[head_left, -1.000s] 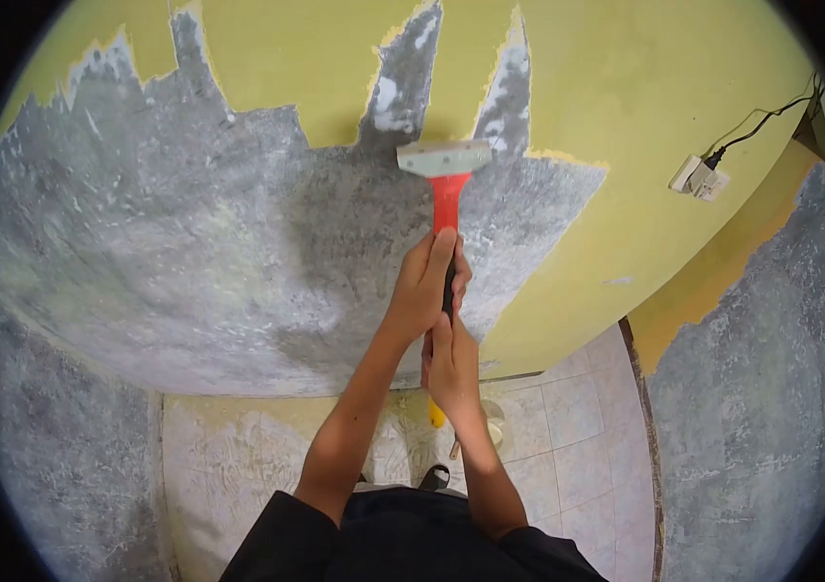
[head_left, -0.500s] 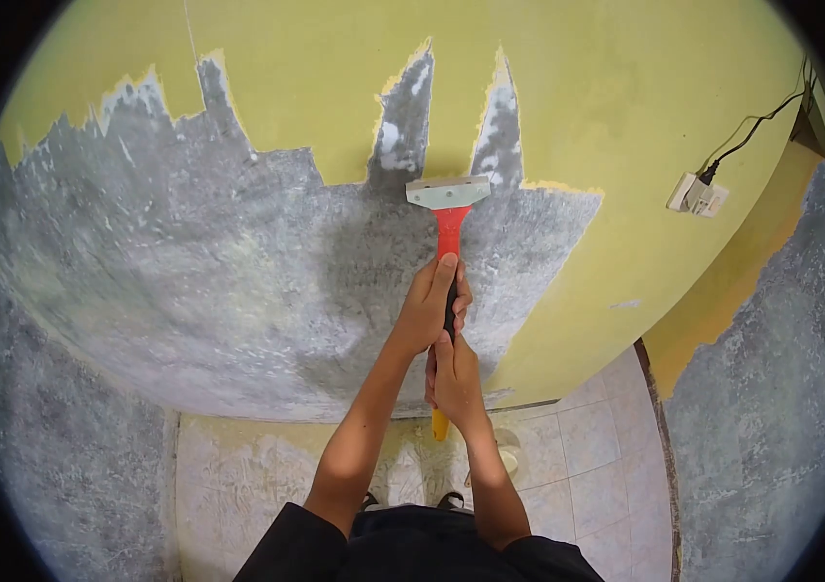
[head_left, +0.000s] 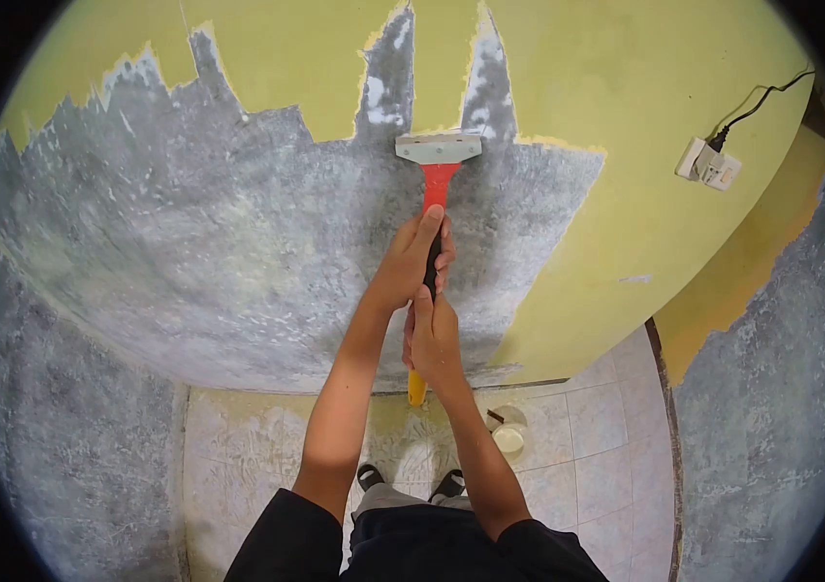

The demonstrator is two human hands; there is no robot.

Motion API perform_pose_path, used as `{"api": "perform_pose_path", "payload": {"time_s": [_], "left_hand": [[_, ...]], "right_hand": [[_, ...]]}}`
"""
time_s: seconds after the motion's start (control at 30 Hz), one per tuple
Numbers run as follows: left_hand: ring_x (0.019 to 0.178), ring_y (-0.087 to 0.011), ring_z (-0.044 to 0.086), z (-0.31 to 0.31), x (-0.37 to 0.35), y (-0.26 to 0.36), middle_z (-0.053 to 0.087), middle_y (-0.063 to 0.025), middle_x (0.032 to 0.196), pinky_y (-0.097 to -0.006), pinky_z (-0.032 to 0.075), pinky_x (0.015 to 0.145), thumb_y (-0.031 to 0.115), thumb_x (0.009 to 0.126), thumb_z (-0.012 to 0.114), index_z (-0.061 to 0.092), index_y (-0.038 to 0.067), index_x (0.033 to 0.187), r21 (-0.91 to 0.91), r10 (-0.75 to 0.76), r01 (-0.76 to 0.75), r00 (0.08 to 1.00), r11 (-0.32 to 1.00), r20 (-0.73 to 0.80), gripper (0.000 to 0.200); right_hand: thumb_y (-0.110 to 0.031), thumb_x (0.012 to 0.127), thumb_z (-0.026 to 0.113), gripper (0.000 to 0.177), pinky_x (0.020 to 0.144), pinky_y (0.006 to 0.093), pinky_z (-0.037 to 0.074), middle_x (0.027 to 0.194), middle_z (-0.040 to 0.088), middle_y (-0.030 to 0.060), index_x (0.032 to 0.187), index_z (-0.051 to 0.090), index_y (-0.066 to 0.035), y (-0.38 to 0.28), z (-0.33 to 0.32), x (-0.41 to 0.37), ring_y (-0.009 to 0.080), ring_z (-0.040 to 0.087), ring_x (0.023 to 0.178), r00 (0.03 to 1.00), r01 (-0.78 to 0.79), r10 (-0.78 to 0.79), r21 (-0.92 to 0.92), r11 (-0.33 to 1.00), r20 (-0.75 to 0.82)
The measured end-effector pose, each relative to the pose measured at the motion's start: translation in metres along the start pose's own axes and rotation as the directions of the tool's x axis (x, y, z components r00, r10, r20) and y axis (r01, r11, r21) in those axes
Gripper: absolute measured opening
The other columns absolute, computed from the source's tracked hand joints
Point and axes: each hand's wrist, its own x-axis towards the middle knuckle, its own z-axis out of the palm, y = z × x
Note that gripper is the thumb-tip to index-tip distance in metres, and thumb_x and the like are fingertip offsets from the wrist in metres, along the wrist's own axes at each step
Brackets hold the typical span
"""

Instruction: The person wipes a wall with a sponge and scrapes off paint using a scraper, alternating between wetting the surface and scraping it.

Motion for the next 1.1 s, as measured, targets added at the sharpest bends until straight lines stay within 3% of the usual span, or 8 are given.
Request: {"api": "perform_pose_path", "payload": {"time_s": [0.17, 0.27, 0.33, 0.43, 0.73, 0.83, 1.03, 1.1], "left_hand": [[0.043, -0.0093, 0.046, 0.018, 0.005, -0.010, 0.043, 0.0009, 0.060, -0.0249, 0.042, 0.041, 0.053, 0.101, 0.041, 0.043, 0.011, 0.089, -0.244, 0.003, -0.001, 1.000, 0.970, 0.010, 0.044], [0.042, -0.0094, 0.046, 0.021, 0.002, -0.005, 0.043, 0.0010, 0.059, -0.0250, 0.043, 0.041, 0.054, 0.101, 0.040, 0.043, 0.012, 0.089, -0.134, 0.027, -0.027, 1.000, 0.991, -0.005, 0.044], [0.042, -0.0096, 0.047, 0.016, -0.003, 0.008, 0.044, 0.0010, 0.060, -0.0249, 0.044, 0.041, 0.055, 0.101, 0.039, 0.043, 0.012, 0.089, 0.017, 0.036, -0.036, 0.999, 0.999, -0.013, 0.045], [0.042, -0.0092, 0.048, 0.012, -0.011, 0.025, 0.045, 0.0012, 0.060, -0.0248, 0.044, 0.041, 0.056, 0.101, 0.038, 0.043, 0.012, 0.089, 0.017, 0.042, -0.041, 0.996, 0.999, -0.079, 0.046], [0.042, -0.0084, 0.048, 0.018, -0.003, 0.010, 0.046, 0.0019, 0.060, -0.0246, 0.045, 0.041, 0.056, 0.101, 0.038, 0.044, 0.011, 0.089, 0.010, 0.020, -0.019, 0.998, 1.000, -0.059, 0.047], [0.042, -0.0086, 0.048, 0.024, 0.006, 0.028, 0.046, 0.0018, 0.059, -0.0249, 0.044, 0.041, 0.057, 0.100, 0.038, 0.044, 0.011, 0.088, 0.021, 0.028, -0.027, 0.999, 0.999, -0.047, 0.047], [0.042, -0.0090, 0.047, 0.021, 0.003, 0.008, 0.045, 0.0016, 0.058, -0.0243, 0.043, 0.041, 0.056, 0.100, 0.039, 0.044, 0.011, 0.087, 0.012, 0.013, -0.012, 0.997, 1.000, -0.082, 0.048], [0.042, -0.0090, 0.046, 0.021, 0.007, 0.009, 0.045, 0.0013, 0.058, -0.0240, 0.043, 0.041, 0.056, 0.101, 0.039, 0.044, 0.011, 0.087, -0.018, 0.030, -0.032, 0.996, 0.999, -0.086, 0.048]], "right_hand": [[-0.042, 0.105, 0.038, 0.043, 0.033, 0.0274, 0.032, 0.053, 0.038, -0.0008, 0.082, 0.043, -0.006, 0.006, -0.028, 0.010, 0.0094, 0.036, 0.035, 0.979, 0.186, -0.202, -0.324, 0.928, -0.016], [-0.043, 0.105, 0.037, 0.043, 0.033, 0.0273, 0.033, 0.052, 0.038, -0.0010, 0.081, 0.043, -0.007, -0.007, -0.027, 0.002, 0.0098, 0.037, 0.035, 0.994, 0.112, -0.110, -0.219, 0.969, 0.021], [-0.043, 0.105, 0.037, 0.044, 0.033, 0.0271, 0.033, 0.052, 0.038, -0.0012, 0.081, 0.043, -0.007, -0.023, -0.013, -0.009, 0.0098, 0.037, 0.035, 0.998, -0.042, 0.043, -0.036, 0.998, 0.046], [-0.044, 0.104, 0.037, 0.044, 0.033, 0.0271, 0.032, 0.052, 0.038, -0.0012, 0.082, 0.044, -0.007, -0.033, 0.001, -0.012, 0.0092, 0.037, 0.035, 0.997, -0.022, 0.024, -0.029, 0.999, 0.079], [-0.042, 0.105, 0.037, 0.044, 0.032, 0.0266, 0.034, 0.054, 0.041, -0.0011, 0.082, 0.044, -0.006, -0.011, -0.014, -0.002, 0.0090, 0.039, 0.035, 0.992, 0.124, -0.125, -0.186, 0.975, 0.011], [-0.041, 0.105, 0.038, 0.043, 0.033, 0.0263, 0.034, 0.055, 0.042, -0.0011, 0.081, 0.045, -0.006, -0.042, -0.013, 0.002, 0.0088, 0.039, 0.035, 0.999, 0.016, -0.011, -0.121, 0.993, 0.042], [-0.037, 0.105, 0.035, 0.041, 0.038, 0.0262, 0.035, 0.057, 0.046, -0.0003, 0.088, 0.049, -0.003, -0.002, -0.021, 0.012, 0.0083, 0.042, 0.040, 0.977, 0.201, -0.211, -0.307, 0.930, -0.001], [-0.036, 0.105, 0.035, 0.041, 0.041, 0.0267, 0.036, 0.058, 0.048, 0.0006, 0.089, 0.050, -0.002, -0.006, -0.021, 0.014, 0.0088, 0.045, 0.044, 0.981, 0.181, -0.196, -0.323, 0.929, -0.012]]}}
